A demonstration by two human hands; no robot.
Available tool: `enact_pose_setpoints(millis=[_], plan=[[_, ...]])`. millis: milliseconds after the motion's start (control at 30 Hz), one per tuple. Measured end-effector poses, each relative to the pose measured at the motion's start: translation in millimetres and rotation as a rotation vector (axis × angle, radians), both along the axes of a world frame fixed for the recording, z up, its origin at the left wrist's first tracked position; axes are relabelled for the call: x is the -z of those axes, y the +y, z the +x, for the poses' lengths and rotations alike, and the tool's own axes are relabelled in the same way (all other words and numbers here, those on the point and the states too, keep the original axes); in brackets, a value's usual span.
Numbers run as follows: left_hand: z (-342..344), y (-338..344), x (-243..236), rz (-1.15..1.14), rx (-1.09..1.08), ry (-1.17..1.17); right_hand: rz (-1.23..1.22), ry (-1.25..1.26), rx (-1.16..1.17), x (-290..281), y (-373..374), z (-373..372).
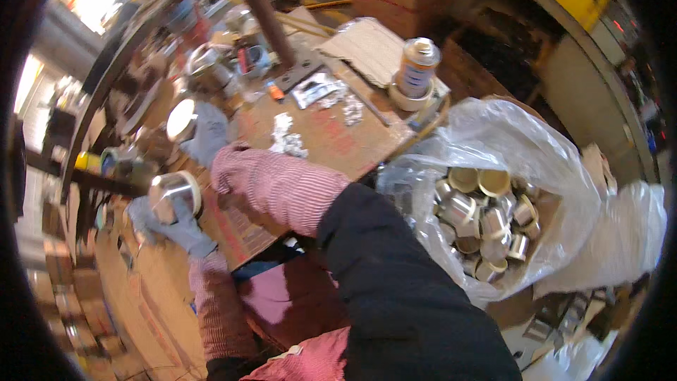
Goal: The person repeatedly picks up small metal cups, rubs their rims with a white pad, and places them into a plastic bag. The person also briefly sprays a lubricant onto a machine part and wipes it with a cloth.
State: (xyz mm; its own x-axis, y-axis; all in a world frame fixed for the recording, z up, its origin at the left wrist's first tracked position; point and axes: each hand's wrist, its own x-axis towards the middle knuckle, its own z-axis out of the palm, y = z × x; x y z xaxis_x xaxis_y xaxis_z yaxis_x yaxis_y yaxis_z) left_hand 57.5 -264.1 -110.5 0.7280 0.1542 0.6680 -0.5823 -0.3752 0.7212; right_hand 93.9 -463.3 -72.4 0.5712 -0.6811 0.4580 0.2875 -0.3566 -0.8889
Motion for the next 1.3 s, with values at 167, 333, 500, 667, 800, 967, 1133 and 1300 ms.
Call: enact_pose_setpoints(millis=[167, 333, 500, 667, 800, 967, 1133, 1300], plan=[[2.9, -7.5, -6.5, 0.091, -0.153, 0.065, -0.015, 0.081, -0.104, 0.3, -4.2, -2.6], [12.6, -35.4, -20.3, -0.138, -0.022, 0.128, -0.201, 0.211, 0.003, -12.1, -2.6, 3.9], [23.1, -57.7, -27.0, -0.348, -0.012, 0.243, 0.088, -0.011, -0.249, -32.9, -12.3, -30.2], [53.9, -101.7, -35.9, -0.542, 0.385, 0.283, 0.339, -0.222, -0.372, -49.3, -41.6, -155.0], [71.7, -132.6, -27.8, -0.186, 0.548, 0.143, 0.307, -0.088, -0.054, -47.5, -60.3, -260.1], [64.1, -121.9, -18.0, -0.125, 0.576, 0.221, 0.402, 0.014, 0.148, 3.3, -86.4, -370.5], [-25.8, -85.8, -21.7, 0.143, 0.231, 0.206, -0.311, 0.37, 0.6, 76.9, -150.0, -513.9], [-130.7, -10.3, -32.7, 0.129, 0.514, 0.209, 0.036, 0.594, 0.838, 127.3, -189.5, -633.7]])
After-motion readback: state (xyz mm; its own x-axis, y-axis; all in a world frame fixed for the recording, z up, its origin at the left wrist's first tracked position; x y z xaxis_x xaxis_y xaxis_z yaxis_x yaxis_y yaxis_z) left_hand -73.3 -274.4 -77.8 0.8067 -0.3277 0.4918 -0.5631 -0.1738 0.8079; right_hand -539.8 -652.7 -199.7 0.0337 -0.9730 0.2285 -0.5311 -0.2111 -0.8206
